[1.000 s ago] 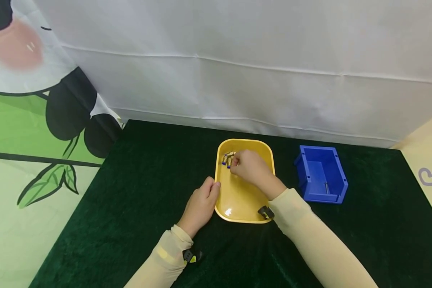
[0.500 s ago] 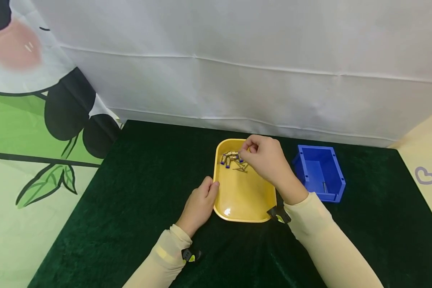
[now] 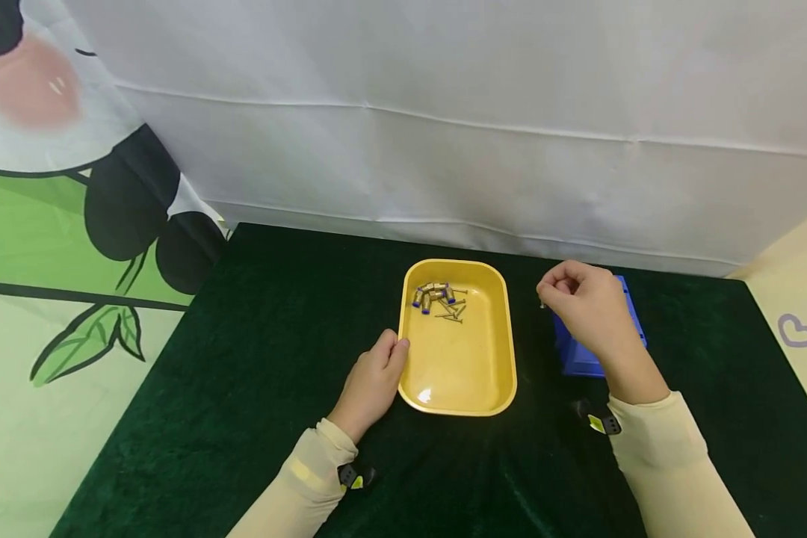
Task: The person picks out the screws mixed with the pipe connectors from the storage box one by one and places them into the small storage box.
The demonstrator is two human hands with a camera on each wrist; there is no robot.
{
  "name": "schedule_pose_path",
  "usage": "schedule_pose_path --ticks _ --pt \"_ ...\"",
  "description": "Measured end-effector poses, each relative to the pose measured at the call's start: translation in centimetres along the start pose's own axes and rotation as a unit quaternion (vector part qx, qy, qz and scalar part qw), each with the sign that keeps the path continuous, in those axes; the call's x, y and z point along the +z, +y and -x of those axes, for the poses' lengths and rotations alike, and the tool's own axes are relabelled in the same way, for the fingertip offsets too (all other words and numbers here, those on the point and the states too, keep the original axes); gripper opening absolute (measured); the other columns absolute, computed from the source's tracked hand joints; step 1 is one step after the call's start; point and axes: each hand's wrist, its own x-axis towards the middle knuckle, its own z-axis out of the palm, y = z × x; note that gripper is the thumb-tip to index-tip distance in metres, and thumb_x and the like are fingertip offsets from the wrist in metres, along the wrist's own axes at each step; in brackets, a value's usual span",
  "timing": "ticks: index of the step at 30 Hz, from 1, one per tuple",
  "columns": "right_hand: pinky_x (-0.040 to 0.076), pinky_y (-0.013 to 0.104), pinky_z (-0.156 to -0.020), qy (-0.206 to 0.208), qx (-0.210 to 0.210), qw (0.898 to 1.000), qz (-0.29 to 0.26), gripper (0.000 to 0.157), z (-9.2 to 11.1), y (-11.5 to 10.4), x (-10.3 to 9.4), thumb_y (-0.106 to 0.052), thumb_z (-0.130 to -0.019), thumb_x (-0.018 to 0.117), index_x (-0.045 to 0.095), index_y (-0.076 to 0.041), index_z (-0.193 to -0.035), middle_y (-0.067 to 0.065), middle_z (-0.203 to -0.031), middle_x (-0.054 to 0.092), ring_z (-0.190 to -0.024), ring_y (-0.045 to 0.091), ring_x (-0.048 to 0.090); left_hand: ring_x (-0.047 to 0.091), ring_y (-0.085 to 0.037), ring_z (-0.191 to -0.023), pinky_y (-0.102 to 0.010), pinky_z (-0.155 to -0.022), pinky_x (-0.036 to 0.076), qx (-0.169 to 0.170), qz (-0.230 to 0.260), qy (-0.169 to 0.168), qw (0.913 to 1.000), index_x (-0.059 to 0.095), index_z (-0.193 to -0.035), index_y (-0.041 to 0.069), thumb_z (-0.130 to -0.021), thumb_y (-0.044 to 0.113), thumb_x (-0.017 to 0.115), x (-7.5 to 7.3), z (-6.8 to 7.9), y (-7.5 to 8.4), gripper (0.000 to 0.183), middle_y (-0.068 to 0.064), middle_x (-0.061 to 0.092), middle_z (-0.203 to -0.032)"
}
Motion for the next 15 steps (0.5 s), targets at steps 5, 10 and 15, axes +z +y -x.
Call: schedule_pose_path --ticks 5,10,15 --pt "0.039 0.028 -0.044 0.0 -0.005 1.0 0.027 0.016 0.3 1.4 -0.7 -0.023 -0.096 0.06 0.067 -0.01 -0.091 0.006 -0.066 0.05 -0.054 0.021 0.049 0.061 -0.022 -0.062 -0.031 -0.052 0.046 -0.001 0.004 0.003 1.0 0.051 -0.104 0.018 -0.107 0.042 0.038 0.0 0.1 -0.1 0.028 -0.005 0.061 -0.078" --pt "0.036 0.029 -0.045 0.004 0.007 0.999 0.041 0.016 0.8 2.8 -1.4 -0.022 -0.096 0.059 0.068 -0.009 -0.091 0.005 -0.067 0.05 -0.055 0.019 0.047 0.062 -0.023 -0.062 -0.031 -0.052 0.046 0.0 0.004 0.003 1.0 0.051 -0.103 0.018 -0.107 0.042 0.038 0.0 0.1 -0.1 0.028 -0.005 0.061 -0.078" --pt "0.036 0.03 -0.046 0.003 0.021 0.999 0.047 0.016 1.1 4.1 -2.1 -0.022 -0.096 0.058 0.068 -0.009 -0.093 0.005 -0.069 0.053 -0.055 0.017 0.047 0.062 -0.023 -0.062 -0.031 -0.051 0.046 0.004 0.005 0.0 1.0 0.051 -0.103 0.017 -0.107 0.042 0.038 -0.1 0.0 -0.1 0.029 -0.005 0.061 -0.078"
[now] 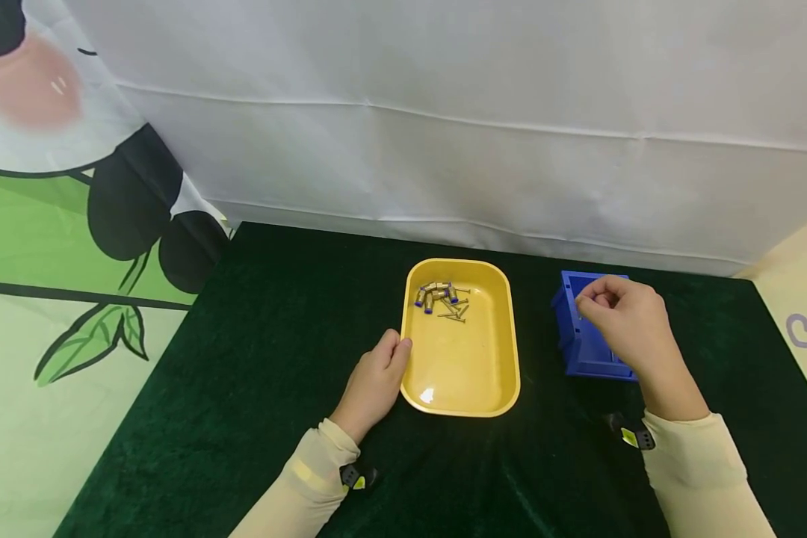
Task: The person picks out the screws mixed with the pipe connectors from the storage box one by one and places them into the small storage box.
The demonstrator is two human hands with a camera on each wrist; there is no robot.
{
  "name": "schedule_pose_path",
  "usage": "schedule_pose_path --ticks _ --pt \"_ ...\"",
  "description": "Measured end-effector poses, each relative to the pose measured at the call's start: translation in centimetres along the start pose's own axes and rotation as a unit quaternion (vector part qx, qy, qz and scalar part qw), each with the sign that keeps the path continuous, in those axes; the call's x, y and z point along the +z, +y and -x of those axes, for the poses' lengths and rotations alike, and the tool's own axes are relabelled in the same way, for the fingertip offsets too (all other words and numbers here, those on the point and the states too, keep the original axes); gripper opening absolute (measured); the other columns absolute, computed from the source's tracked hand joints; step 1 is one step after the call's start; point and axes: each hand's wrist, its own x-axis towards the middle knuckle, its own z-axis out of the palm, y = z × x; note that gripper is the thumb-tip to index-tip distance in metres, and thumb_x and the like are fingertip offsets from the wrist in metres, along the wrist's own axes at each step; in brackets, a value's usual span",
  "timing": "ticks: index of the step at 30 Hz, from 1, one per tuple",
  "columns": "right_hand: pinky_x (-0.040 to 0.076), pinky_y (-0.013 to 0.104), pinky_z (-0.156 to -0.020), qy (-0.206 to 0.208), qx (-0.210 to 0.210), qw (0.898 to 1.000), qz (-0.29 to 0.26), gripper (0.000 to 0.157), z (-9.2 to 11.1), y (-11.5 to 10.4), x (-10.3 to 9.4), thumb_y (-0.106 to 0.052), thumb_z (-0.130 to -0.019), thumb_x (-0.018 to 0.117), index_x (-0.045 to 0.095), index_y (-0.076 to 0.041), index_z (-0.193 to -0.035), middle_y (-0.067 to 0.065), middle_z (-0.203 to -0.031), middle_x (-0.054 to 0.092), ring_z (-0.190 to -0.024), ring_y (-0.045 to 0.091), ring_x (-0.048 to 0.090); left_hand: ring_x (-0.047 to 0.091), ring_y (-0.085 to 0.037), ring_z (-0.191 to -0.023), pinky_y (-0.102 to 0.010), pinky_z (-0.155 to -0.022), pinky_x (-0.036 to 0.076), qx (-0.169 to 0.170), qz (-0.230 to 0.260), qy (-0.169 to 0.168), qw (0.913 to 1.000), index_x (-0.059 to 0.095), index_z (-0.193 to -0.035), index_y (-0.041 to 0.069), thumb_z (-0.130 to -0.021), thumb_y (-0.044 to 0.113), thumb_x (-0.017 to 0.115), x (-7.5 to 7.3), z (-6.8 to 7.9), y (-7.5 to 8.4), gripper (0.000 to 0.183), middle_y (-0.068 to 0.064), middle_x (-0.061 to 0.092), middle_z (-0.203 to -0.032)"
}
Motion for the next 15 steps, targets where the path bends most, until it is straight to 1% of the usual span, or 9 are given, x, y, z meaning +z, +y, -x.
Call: schedule_pose_path --ticks 6,10,15 --pt "0.037 0.028 -0.046 0.002 0.011 1.0 0.003 0.015 -0.1 1.1 -0.1 -0.02 -0.096 0.058 0.065 -0.008 -0.093 0.006 -0.069 0.052 -0.058 0.018 0.048 0.062 -0.023 -0.062 -0.031 -0.051 0.046 -0.006 0.003 -0.001 1.0 0.051 -0.102 0.018 -0.107 0.041 0.038 -0.1 0.0 -0.1 0.027 -0.005 0.061 -0.078" --pt "0.038 0.028 -0.047 -0.006 0.024 1.0 0.004 0.014 0.0 1.7 0.0 -0.019 -0.095 0.058 0.064 -0.006 -0.094 0.006 -0.071 0.051 -0.061 0.019 0.048 0.062 -0.023 -0.061 -0.032 -0.051 0.046 -0.005 0.002 -0.001 1.0 0.051 -0.102 0.018 -0.107 0.041 0.037 -0.1 0.0 -0.1 0.027 -0.005 0.061 -0.078" --pt "0.038 0.028 -0.047 -0.019 0.032 0.999 0.006 0.013 0.1 2.5 0.3 -0.017 -0.094 0.057 0.064 -0.006 -0.093 0.005 -0.07 0.051 -0.06 0.018 0.049 0.062 -0.023 -0.062 -0.032 -0.051 0.046 -0.003 0.006 -0.005 1.0 0.051 -0.103 0.017 -0.107 0.042 0.037 -0.1 -0.1 -0.1 0.029 -0.005 0.062 -0.078"
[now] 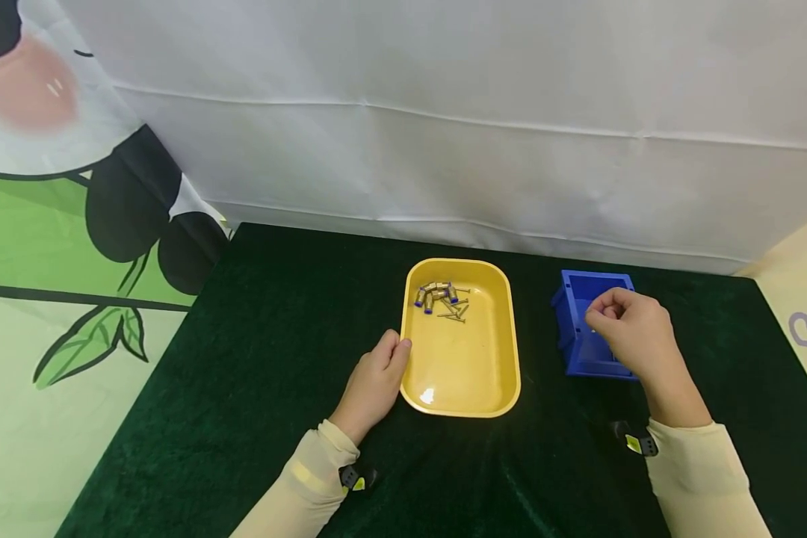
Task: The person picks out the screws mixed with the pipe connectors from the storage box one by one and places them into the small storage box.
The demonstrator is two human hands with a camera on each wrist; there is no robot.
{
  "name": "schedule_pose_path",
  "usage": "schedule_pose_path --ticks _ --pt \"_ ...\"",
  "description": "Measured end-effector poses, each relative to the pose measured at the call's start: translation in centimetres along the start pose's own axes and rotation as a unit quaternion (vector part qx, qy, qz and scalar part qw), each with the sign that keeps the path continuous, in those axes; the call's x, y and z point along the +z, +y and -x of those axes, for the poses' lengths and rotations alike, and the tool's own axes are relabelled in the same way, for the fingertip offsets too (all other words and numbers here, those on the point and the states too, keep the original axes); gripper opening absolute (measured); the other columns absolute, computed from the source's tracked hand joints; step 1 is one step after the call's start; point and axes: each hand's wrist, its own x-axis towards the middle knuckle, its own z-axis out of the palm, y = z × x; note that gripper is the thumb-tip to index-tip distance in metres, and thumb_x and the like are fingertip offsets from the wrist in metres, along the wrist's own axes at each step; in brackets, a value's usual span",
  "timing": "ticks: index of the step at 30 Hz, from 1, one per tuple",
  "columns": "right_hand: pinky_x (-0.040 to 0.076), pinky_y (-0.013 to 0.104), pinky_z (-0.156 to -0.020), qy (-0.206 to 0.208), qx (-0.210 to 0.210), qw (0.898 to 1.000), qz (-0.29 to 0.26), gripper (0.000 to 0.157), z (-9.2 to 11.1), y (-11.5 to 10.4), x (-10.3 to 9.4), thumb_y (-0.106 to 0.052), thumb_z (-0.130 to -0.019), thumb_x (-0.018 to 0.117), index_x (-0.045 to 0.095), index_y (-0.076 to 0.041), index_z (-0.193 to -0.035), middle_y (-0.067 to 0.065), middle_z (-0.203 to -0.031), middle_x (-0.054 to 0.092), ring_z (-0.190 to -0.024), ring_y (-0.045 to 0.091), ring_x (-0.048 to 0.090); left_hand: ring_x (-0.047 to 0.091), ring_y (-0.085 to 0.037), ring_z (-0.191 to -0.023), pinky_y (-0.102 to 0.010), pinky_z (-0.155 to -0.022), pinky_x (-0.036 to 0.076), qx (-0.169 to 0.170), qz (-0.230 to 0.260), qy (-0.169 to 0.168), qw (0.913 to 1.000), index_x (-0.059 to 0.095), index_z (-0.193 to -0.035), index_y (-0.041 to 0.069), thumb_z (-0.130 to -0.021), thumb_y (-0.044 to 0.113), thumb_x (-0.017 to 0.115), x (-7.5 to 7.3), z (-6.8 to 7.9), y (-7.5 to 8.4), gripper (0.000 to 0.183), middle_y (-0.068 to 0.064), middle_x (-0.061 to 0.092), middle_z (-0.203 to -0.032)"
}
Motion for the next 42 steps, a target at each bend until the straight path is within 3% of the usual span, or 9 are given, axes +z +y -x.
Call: schedule_pose_path --ticks 6,13,20,32,38,42 --pt "0.038 0.029 -0.046 0.004 -0.016 1.0 0.014 0.011 -0.3 0.1 0.0 -0.016 -0.093 0.057 0.063 -0.006 -0.092 0.005 -0.069 0.05 -0.059 0.018 0.048 0.063 -0.023 -0.063 -0.031 -0.051 0.046 0.005 0.003 0.002 1.0 0.052 -0.104 0.018 -0.107 0.045 0.037 0.0 0.1 0.0 0.031 -0.005 0.062 -0.078" --pt "0.036 0.031 -0.05 -0.006 -0.036 0.997 0.074 0.013 -0.3 0.5 0.8 -0.012 -0.092 0.058 0.066 -0.003 -0.088 0.002 -0.063 0.049 -0.058 0.019 0.047 0.063 -0.023 -0.062 -0.03 -0.052 0.045 0.004 0.004 0.002 1.0 0.052 -0.103 0.018 -0.107 0.046 0.037 -0.1 0.3 0.0 0.032 -0.004 0.062 -0.078" --pt "0.039 0.033 -0.053 -0.029 -0.025 0.994 0.104 0.015 -0.2 1.0 1.0 -0.013 -0.095 0.058 0.067 -0.002 -0.091 0.004 -0.065 0.053 -0.062 0.021 0.05 0.063 -0.023 -0.063 -0.031 -0.052 0.046 0.003 0.005 0.003 1.0 0.052 -0.103 0.019 -0.106 0.048 0.037 -0.1 0.3 0.1 0.033 -0.005 0.062 -0.079" --pt "0.041 0.032 -0.054 -0.056 -0.017 0.992 0.11 0.018 -0.1 1.4 0.9 -0.015 -0.098 0.06 0.07 -0.001 -0.091 0.005 -0.068 0.061 -0.063 0.021 0.053 0.062 -0.023 -0.062 -0.03 -0.052 0.045 -0.002 0.001 0.004 1.0 0.052 -0.102 0.019 -0.107 0.045 0.037 0.1 0.1 0.1 0.031 -0.005 0.062 -0.079" --pt "0.043 0.031 -0.055 -0.009 -0.013 0.995 0.102 0.023 0.2 1.2 0.8 -0.019 -0.099 0.058 0.071 -0.001 -0.095 0.012 -0.081 0.069 -0.068 0.024 0.057 0.062 -0.023 -0.062 -0.03 -0.051 0.044 0.0 -0.001 0.005 1.0 0.052 -0.102 0.019 -0.107 0.045 0.037 0.2 0.0 0.0 0.03 -0.005 0.062 -0.078" --pt "0.038 0.03 -0.049 0.048 -0.025 0.996 0.075 0.028 0.3 0.4 0.9 -0.025 -0.1 0.057 0.072 -0.001 -0.101 0.009 -0.07 0.062 -0.061 0.023 0.052 0.062 -0.024 -0.062 -0.03 -0.051 0.044 -0.001 -0.002 0.006 1.0 0.052 -0.101 0.019 -0.107 0.044 0.038 0.2 0.1 0.1 0.029 -0.005 0.061 -0.077"
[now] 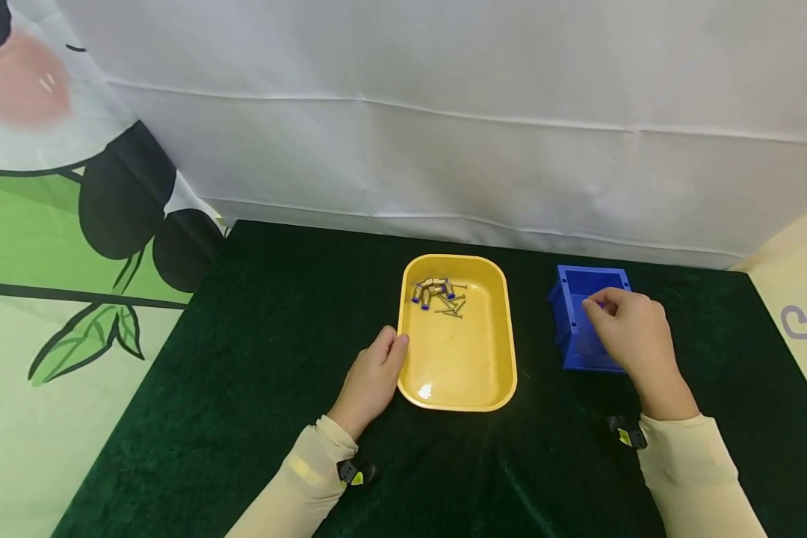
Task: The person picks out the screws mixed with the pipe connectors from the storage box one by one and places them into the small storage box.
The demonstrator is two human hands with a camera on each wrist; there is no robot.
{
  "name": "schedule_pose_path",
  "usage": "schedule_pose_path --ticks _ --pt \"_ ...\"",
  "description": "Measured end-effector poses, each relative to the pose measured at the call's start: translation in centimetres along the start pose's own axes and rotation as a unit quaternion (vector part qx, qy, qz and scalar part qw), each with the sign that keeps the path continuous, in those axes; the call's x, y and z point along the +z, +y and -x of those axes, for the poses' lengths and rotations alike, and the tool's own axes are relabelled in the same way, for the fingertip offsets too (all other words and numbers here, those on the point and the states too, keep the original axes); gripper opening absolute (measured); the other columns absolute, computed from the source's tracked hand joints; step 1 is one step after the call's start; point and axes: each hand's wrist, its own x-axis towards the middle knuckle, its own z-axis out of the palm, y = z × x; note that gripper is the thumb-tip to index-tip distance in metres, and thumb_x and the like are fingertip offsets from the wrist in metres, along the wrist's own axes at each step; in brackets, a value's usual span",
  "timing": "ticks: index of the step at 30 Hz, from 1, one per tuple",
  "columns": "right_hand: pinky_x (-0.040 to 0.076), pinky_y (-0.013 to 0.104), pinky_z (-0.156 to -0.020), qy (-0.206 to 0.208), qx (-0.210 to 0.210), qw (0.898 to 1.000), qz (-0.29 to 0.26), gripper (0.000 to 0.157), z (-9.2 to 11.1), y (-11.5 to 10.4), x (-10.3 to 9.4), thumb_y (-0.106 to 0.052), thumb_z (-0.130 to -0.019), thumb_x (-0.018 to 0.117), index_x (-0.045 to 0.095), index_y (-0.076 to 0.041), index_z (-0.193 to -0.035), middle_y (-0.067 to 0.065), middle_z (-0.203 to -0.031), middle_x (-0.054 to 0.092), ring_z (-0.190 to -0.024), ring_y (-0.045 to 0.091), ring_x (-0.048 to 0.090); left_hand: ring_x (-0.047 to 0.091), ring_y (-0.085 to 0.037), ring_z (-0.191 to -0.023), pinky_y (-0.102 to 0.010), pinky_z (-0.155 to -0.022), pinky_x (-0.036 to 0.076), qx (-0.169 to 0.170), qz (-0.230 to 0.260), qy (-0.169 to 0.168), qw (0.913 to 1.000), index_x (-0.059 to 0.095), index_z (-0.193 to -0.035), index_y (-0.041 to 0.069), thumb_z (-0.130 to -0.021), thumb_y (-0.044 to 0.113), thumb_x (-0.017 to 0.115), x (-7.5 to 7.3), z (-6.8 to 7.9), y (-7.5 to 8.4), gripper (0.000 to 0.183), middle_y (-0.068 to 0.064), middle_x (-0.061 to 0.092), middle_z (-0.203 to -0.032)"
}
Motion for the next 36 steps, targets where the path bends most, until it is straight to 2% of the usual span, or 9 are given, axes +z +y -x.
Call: schedule_pose_path --ticks 3,6,12,18,24,31,36 --pt "0.035 0.029 -0.046 0.039 -0.015 0.999 -0.031 0.029 0.0 -1.0 0.1 -0.029 -0.1 0.057 0.073 -0.004 -0.1 0.006 -0.065 0.054 -0.058 0.021 0.047 0.062 -0.025 -0.062 -0.03 -0.051 0.044 -0.002 -0.003 0.0 1.0 0.052 -0.101 0.019 -0.107 0.045 0.037 0.0 0.0 0.0 0.03 -0.006 0.061 -0.077" --pt "0.034 0.028 -0.046 0.06 -0.027 0.995 -0.073 0.028 0.0 -2.3 0.1 -0.03 -0.099 0.059 0.074 -0.006 -0.099 0.006 -0.068 0.053 -0.058 0.019 0.045 0.062 -0.025 -0.063 -0.03 -0.051 0.044 -0.003 -0.003 0.0 1.0 0.052 -0.101 0.02 -0.107 0.046 0.037 0.0 0.0 0.0 0.031 -0.006 0.061 -0.078" --pt "0.035 0.025 -0.044 0.069 -0.049 0.987 -0.136 0.025 -0.3 -5.5 0.3 -0.031 -0.098 0.062 0.074 -0.01 -0.098 0.006 -0.068 0.051 -0.055 0.019 0.045 0.062 -0.026 -0.063 -0.03 -0.051 0.044 -0.002 -0.001 -0.001 1.0 0.052 -0.101 0.02 -0.107 0.046 0.037 -0.1 0.0 -0.1 0.031 -0.006 0.061 -0.077" --pt "0.038 0.025 -0.048 0.012 -0.078 0.984 -0.159 0.02 -0.3 -8.9 2.0 -0.027 -0.098 0.064 0.073 -0.01 -0.097 0.005 -0.068 0.052 -0.057 0.021 0.047 0.062 -0.024 -0.063 -0.031 -0.051 0.045 0.001 -0.002 -0.002 1.0 0.052 -0.102 0.019 -0.106 0.048 0.036 -0.2 0.0 -0.1 0.034 -0.005 0.061 -0.078" --pt "0.04 0.027 -0.049 -0.047 -0.092 0.987 -0.122 0.016 -0.4 -11.8 3.0 -0.023 -0.096 0.065 0.072 -0.009 -0.098 0.004 -0.065 0.052 -0.056 0.02 0.047 0.064 -0.022 -0.063 -0.032 -0.052 0.046 0.008 0.003 -0.009 0.9999 0.053 -0.104 0.017 -0.107 0.046 0.036 -0.1 -0.1 -0.2 0.033 -0.004 0.063 -0.078" --pt "0.041 0.029 -0.049 -0.109 -0.098 0.986 -0.078 0.015 -2.0 -13.6 3.1 -0.024 -0.097 0.064 0.073 -0.011 -0.098 0.005 -0.065 0.051 -0.055 0.021 0.048 0.064 -0.021 -0.063 -0.032 -0.052 0.046 0.01 0.001 -0.012 0.9999 0.053 -0.103 0.017 -0.107 0.046 0.036 -0.1 -0.2 -0.2 0.033 -0.003 0.063 -0.077" --pt "0.038 0.029 -0.051 -0.138 -0.098 0.983 -0.075 0.016 -3.4 -14.5 4.2 -0.024 -0.096 0.066 0.074 -0.01 -0.097 0.004 -0.066 0.052 -0.056 0.02 0.047 0.064 -0.021 -0.063 -0.034 -0.052 0.047 0.011 0.0 -0.013 0.9999 0.053 -0.103 0.019 -0.107 0.046 0.035 -0.1 -0.3 -0.3 0.033 -0.003 0.064 -0.078"
